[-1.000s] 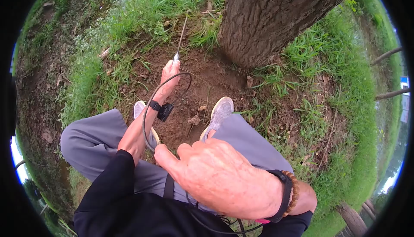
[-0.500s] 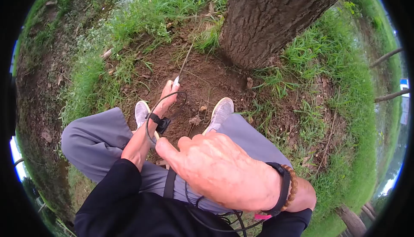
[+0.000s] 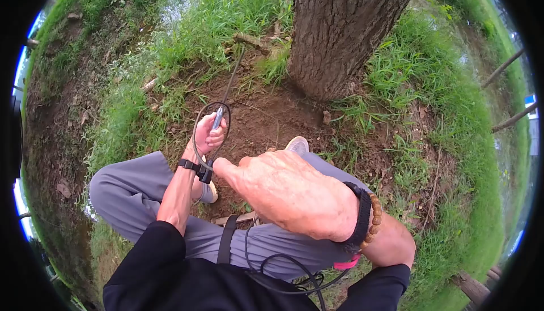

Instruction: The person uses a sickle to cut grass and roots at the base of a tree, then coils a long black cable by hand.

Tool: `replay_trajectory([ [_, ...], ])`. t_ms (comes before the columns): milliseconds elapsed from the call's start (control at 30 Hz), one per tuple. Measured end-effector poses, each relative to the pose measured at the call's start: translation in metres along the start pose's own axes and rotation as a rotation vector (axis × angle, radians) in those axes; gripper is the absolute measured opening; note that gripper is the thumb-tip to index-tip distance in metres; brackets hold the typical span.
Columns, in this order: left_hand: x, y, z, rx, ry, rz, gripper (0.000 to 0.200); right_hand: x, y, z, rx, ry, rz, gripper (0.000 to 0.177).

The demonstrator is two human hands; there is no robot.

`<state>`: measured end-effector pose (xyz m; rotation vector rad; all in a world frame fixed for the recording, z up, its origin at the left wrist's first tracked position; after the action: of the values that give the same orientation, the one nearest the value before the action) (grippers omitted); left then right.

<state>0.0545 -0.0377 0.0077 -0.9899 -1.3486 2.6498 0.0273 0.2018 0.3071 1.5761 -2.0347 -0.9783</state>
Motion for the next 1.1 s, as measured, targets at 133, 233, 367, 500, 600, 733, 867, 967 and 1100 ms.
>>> replay_trajectory([
  [133, -0.006, -0.01, 0.0, 0.049, 0.01, -0.003, 0.043, -0.002, -0.002, 0.0, -0.027, -0.004, 0.011, 0.029],
  [233, -0.009, -0.022, 0.002, 0.087, 0.007, -0.004, 0.042, -0.004, -0.005, 0.0, -0.004, 0.033, 0.058, 0.03],
  [367, -0.005, -0.034, 0.008, 0.22, 0.005, -0.025, 0.04, -0.007, -0.002, -0.004, -0.018, 0.022, 0.028, 0.028],
  [500, -0.005, -0.059, 0.01, 0.372, -0.06, 0.001, 0.041, -0.014, -0.003, -0.002, 0.026, 0.019, 0.038, 0.027],
  [600, -0.008, -0.065, 0.004, 0.382, -0.102, 0.04, 0.038, -0.017, 0.0, -0.002, 0.038, -0.011, -0.024, 0.025],
  [733, -0.023, -0.084, 0.011, 0.458, -0.171, 0.118, 0.035, -0.022, 0.003, -0.005, -0.015, -0.011, -0.034, 0.025],
  [867, -0.025, -0.083, 0.017, 0.55, -0.2, 0.152, 0.035, -0.025, 0.002, -0.003, -0.03, 0.047, 0.012, 0.032],
  [967, -0.029, -0.086, 0.02, 0.553, -0.198, 0.179, 0.036, -0.028, 0.002, -0.005, -0.047, 0.055, 0.007, 0.034],
  [1100, -0.023, -0.088, 0.024, 0.495, -0.183, 0.138, 0.038, -0.033, 0.003, -0.005, -0.022, 0.062, 0.032, 0.032],
])
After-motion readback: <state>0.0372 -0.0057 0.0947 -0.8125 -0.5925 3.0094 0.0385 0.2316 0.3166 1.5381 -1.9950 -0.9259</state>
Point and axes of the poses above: each hand's wrist, its own x-axis towards the middle knuckle, its own y-axis out of the back of the hand, z = x × y, the point moved 3 cm from there along x, towards the middle knuckle, and after that the axes turned 4 degrees about z, right-handed, at the moved point
